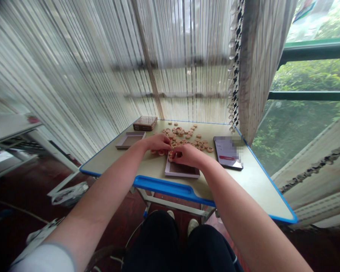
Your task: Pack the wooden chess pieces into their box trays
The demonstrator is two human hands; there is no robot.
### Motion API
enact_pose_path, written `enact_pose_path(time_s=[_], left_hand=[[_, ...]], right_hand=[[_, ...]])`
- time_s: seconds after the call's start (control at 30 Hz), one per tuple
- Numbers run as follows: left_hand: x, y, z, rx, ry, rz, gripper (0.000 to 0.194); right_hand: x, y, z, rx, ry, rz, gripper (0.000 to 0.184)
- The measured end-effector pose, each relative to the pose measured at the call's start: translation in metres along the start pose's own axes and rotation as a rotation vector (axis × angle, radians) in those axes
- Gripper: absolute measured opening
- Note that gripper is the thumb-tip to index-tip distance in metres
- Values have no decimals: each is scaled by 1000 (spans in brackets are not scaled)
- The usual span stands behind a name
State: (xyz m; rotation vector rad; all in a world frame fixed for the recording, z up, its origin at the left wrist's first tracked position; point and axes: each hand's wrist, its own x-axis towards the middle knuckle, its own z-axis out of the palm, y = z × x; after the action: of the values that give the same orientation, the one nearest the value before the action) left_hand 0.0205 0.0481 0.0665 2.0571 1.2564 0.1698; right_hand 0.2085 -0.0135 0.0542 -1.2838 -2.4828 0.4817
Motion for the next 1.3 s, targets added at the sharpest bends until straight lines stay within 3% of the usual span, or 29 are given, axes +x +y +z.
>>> enact_pose_path(time_s=[0.6,0.8,0.9,1.03,1.1,1.2,1.3], left_hand=[[0,-1,0,34,17,40,19],[5,-6,1,-53,26,-5,22],[12,-10,4,9,158,37,24],[20,-14,4,292,549,130,27],[25,-17,4,372,685,135,29],[31,-20,5,417,719,201,32],[36,-22,7,487,595,235,34]], right_hand=[[1,4,1,73,17,-1,22],[4,17,-8,199,163,90,34],[8,33,-6,165,331,186,32],[12,54,0,34,440,335,31],[15,60,2,-13,473,347,30],[27,64,-4,-107,448,312,27],[55,66,-19,-270,275,325,27]])
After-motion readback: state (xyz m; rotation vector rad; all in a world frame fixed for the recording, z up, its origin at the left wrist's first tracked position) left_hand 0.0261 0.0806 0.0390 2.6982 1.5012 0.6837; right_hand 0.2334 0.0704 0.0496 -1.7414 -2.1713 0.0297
